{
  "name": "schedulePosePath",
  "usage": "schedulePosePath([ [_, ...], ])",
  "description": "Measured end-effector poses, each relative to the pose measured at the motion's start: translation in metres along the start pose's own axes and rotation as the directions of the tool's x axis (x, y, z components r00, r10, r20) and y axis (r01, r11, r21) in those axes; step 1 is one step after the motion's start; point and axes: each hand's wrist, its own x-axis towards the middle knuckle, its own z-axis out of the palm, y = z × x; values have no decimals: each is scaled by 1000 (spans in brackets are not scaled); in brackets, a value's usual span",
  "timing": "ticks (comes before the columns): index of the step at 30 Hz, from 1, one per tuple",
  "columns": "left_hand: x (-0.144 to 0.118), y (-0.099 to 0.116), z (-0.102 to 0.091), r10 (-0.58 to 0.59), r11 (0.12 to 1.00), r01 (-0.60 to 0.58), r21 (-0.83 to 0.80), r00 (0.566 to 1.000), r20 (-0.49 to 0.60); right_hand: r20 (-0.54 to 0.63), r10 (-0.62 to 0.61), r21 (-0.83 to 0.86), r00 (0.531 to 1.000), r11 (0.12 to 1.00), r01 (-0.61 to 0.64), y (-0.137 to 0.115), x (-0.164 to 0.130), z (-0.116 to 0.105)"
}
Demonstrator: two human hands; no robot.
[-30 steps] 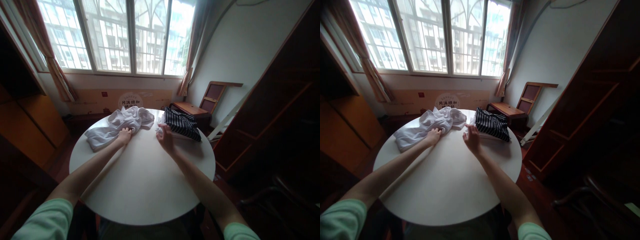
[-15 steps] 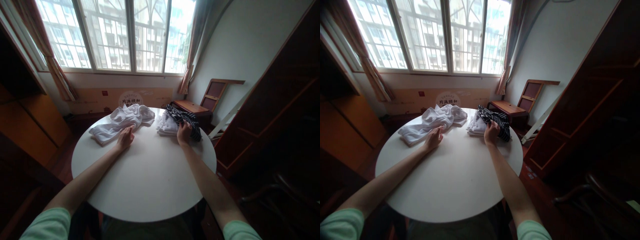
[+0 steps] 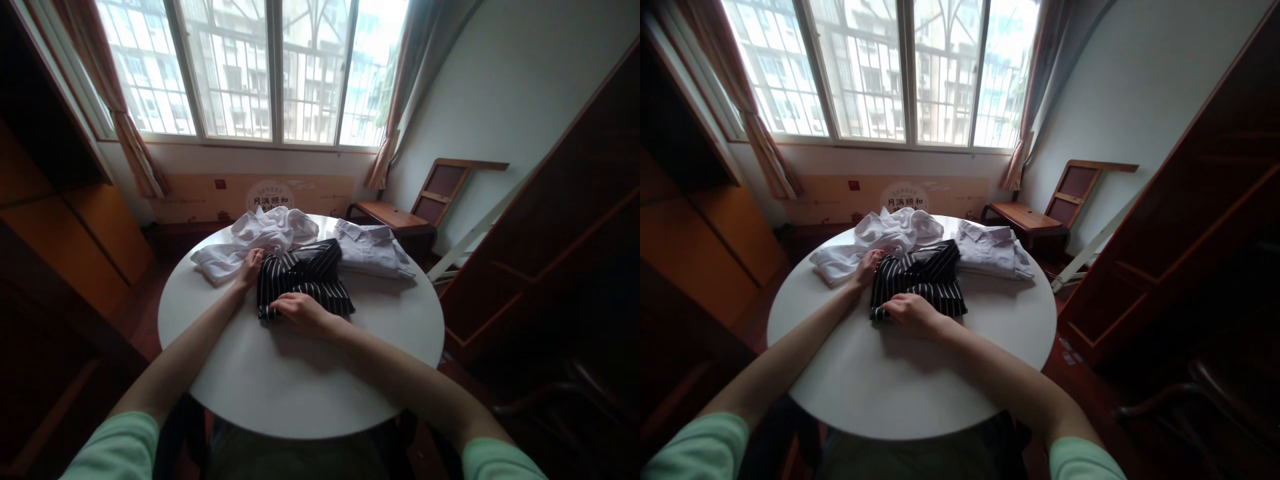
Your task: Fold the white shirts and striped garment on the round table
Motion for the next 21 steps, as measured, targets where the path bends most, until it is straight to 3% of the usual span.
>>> schedulePosePath([
  [2,0,-3,-2,-12,1000,13,-25,1000,19,93,-16,9,995,1000,15,-8,1,11],
  [6,-6,5,-3,34,999,-34,1,988,148,95,85,131,992,987,-97,-17,2,3],
  [9,-14,21,-3,182,980,-183,79,983,15,7,199,221,980,956,-195,-17,2,-10],
  [11,-20,35,-1,304,942,-291,164,951,-61,-98,299,228,949,935,-271,-12,2,-15],
  [12,-24,42,1,365,915,-349,204,930,-46,-149,344,214,927,927,-309,-8,2,-17],
  [15,-36,58,8,507,793,-541,280,841,187,-227,453,135,862,891,-432,11,-2,-18],
  [18,-46,64,17,520,686,-674,274,718,463,-174,576,66,798,816,-575,30,-7,-15],
  [19,-48,64,20,501,677,-688,263,692,520,-136,620,49,773,783,-620,34,-8,-14],
  [21,-49,63,22,457,692,-675,254,683,570,-41,677,21,735,736,-677,39,-9,-12],
])
